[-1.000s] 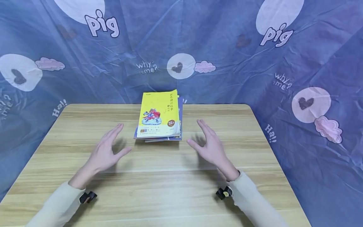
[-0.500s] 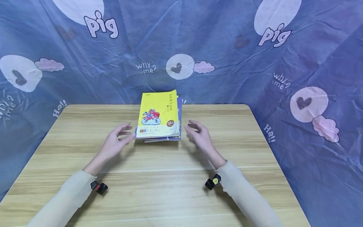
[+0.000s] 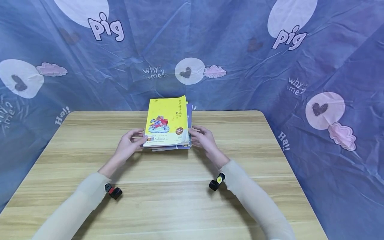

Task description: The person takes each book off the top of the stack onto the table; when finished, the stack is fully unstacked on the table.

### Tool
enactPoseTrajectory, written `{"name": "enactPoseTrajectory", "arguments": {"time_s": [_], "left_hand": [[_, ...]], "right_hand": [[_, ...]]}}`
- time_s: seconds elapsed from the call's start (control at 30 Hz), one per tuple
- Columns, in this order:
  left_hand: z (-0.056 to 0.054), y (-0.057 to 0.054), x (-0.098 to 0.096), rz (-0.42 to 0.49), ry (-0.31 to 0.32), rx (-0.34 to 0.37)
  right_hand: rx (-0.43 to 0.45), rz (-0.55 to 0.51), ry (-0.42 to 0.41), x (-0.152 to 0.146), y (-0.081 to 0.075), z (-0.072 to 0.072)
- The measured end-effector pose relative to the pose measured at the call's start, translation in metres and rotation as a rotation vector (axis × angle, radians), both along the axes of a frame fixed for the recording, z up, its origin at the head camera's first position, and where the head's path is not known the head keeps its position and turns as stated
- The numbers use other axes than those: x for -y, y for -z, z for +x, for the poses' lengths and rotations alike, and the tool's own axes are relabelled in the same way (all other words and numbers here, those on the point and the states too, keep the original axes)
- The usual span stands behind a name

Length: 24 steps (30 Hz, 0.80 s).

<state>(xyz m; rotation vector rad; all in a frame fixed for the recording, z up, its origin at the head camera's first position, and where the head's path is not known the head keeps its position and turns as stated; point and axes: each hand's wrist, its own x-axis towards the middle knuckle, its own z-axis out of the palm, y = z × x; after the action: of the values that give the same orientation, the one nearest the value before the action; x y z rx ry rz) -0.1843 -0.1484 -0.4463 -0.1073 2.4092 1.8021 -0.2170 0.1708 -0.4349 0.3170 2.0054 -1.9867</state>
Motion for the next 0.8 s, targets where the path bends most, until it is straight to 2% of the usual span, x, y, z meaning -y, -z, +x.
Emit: {"name": "enactPoseTrajectory", "arguments": {"time_s": [0.2, 0.47, 0.8], "left_hand": [[-0.005, 0.001, -0.007, 0.005, -0.023, 0.008], [-0.010, 0.002, -0.012, 0.009, -0.055, 0.032], [-0.011, 0.001, -0.007, 0.026, -0.023, 0.071]], "right_hand": [[0.010, 0.007, -0.015, 0.002, 0.001, -0.007], [0.015, -0.009, -0.034, 0.000, 0.002, -0.009], [-0.004, -0.006, -0.056, 0.000, 0.005, -0.010]]}}
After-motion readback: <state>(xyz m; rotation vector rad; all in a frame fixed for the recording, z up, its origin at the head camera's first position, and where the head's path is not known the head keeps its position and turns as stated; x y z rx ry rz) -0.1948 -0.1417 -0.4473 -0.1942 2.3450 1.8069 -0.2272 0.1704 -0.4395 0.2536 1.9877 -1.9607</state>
